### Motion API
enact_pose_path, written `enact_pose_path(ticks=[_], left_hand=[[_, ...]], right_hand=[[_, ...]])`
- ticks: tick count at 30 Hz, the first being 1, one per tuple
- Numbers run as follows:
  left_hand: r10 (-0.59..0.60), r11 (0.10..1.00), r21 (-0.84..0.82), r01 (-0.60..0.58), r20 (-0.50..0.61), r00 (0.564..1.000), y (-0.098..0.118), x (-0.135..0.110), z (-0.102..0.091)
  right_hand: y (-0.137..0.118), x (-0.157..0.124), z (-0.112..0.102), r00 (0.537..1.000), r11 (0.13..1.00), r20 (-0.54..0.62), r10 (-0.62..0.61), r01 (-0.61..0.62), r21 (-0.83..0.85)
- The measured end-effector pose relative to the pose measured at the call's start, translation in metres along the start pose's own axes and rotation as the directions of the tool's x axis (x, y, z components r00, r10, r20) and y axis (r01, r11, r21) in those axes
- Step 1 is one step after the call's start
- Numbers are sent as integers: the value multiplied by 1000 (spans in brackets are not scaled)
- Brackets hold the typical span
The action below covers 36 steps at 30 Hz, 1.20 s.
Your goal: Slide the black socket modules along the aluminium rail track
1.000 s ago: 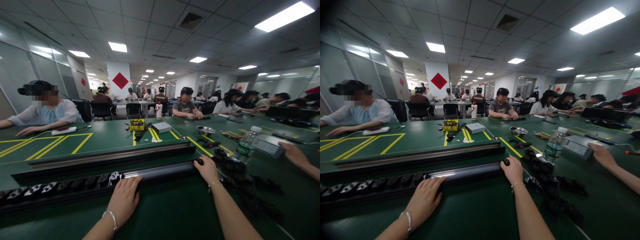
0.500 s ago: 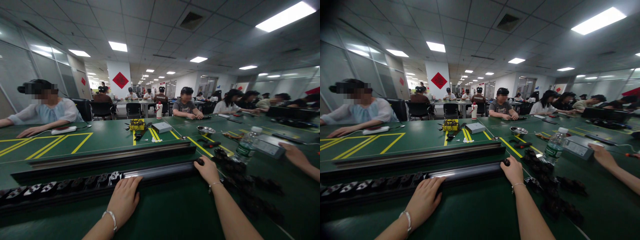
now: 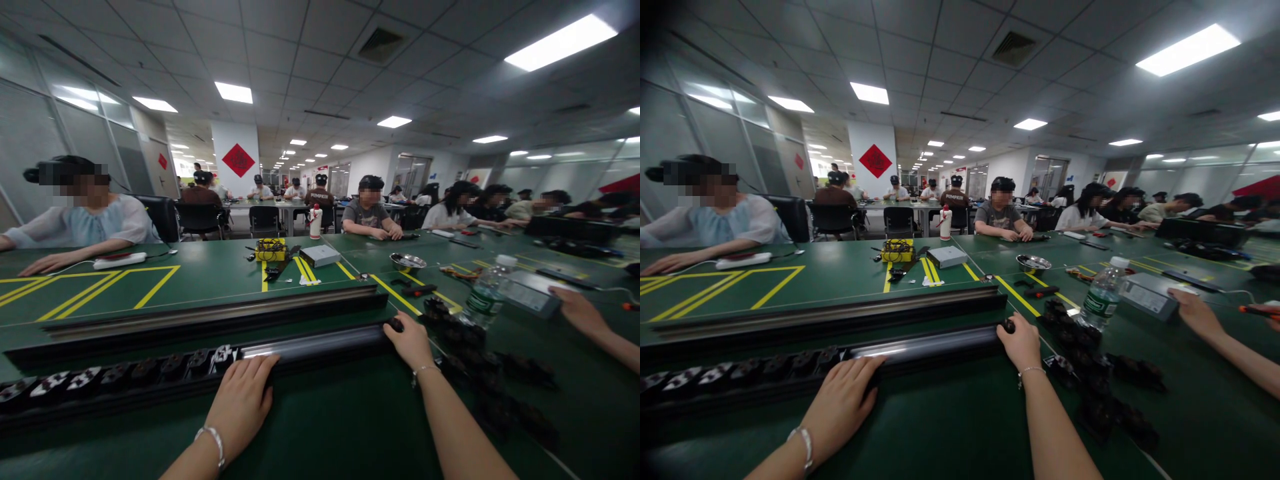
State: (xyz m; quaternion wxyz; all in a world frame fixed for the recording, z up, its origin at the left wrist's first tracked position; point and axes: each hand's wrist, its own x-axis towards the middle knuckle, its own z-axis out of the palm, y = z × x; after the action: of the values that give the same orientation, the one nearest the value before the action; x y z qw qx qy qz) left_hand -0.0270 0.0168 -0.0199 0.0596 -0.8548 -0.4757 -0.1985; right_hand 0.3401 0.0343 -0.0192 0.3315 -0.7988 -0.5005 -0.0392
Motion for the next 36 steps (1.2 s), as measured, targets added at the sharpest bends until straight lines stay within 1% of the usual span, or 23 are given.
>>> enact_pose_path(ticks=[7, 12, 14, 19, 26, 36], left_hand=[[-3, 1000, 11, 2, 4, 1000, 0, 0, 0], [0, 1000, 17, 0, 9, 1000, 0, 0, -1], [-4, 1000, 17, 4, 13, 1000, 1, 0, -2], [-1, 1000, 21, 1, 17, 1000, 0, 1, -3], [15, 999, 28, -15, 10, 1000, 0, 1, -3], [-2, 1000, 16, 2, 30, 1000, 1, 1, -4]], right_hand=[[6, 2, 6, 997, 997, -46, -61, 59, -49], [4, 0, 4, 996, 994, -83, -19, 11, -105], [3, -1, 3, 997, 995, -73, -20, 13, -101], [0, -1, 0, 996, 995, -40, -78, 75, -71], [-3, 0, -5, 998, 997, -3, -59, 59, -42], [1, 3, -3, 998, 998, -8, -66, 66, -21]])
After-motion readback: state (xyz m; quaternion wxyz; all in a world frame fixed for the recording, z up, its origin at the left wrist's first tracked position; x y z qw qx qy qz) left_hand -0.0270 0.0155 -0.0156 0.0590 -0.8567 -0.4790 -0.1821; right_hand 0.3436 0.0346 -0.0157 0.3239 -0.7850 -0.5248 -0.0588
